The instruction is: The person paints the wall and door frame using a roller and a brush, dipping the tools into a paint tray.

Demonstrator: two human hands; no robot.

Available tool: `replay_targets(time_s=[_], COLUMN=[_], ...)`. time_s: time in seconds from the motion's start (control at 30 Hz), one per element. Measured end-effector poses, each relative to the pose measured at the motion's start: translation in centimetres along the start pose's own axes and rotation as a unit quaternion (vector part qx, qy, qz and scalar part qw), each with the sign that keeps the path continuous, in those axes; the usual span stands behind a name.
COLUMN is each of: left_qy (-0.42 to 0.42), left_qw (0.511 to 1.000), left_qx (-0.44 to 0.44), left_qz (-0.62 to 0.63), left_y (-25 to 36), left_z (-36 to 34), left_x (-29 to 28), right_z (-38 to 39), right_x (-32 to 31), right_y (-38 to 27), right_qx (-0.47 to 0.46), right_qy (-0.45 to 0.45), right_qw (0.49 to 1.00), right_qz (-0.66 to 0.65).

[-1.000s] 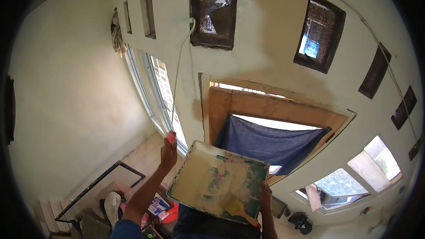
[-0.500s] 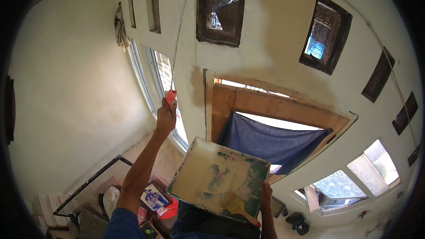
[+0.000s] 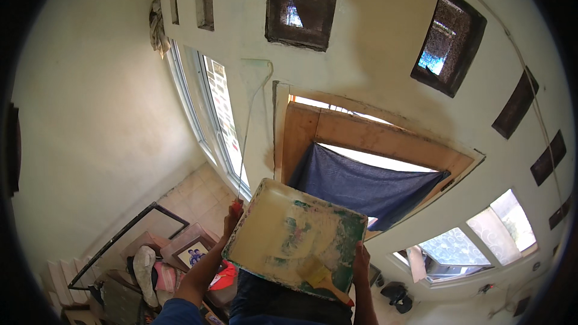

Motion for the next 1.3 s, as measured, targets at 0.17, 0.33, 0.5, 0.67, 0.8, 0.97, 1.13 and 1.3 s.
replay_targets(time_s=[0.17,0.33,0.5,0.67,0.8,0.97,1.13,1.3], left_qy=[0.045,0.033,0.084,0.074,0.061,0.045,0.023,0.048], left_qw=[0.99,0.995,0.989,0.985,0.97,0.971,0.99,0.991], left_qx=[0.104,0.07,0.093,0.071,0.136,0.148,0.1,0.126], left_qz=[0.083,0.059,0.085,0.135,0.191,0.182,0.096,-0.001], left_y=[6.8,9.0,10.1,9.8,9.0,7.3,4.1,3.0], left_z=[-2.6,-8.3,-5.3,-5.2,-7.7,-9.8,-11.9,-18.3], left_x=[-0.5,-4.1,-5.9,-7.9,-10.5,-11.5,-11.2,-15.3], right_z=[-0.1,-1.3,-0.1,-0.2,-0.4,-1.0,-1.0,-0.9], right_x=[-0.7,-0.3,-0.3,-0.4,0.0,-0.5,-0.7,0.1], right_y=[0.0,1.5,0.1,0.6,0.6,1.7,1.8,1.2], right_qx=[-0.023,-0.027,-0.007,-0.004,-0.006,-0.01,0.0,-0.019], right_qy=[0.0,-0.013,0.006,-0.01,-0.015,-0.001,0.002,-0.033], right_qw=[1.0,1.0,1.0,1.0,1.0,1.0,1.0,0.999], right_qz=[-0.008,0.009,0.004,-0.005,-0.013,0.0,0.017,0.006])
Point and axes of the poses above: each hand's wrist, its own z-axis away from the middle knuckle, its own x-axis out of the palm, y = z × x, the point moved 9 cm from there along -z, towards the middle knuckle, and after that the axes turned 1 degree about -y, right-handed, at the moved point
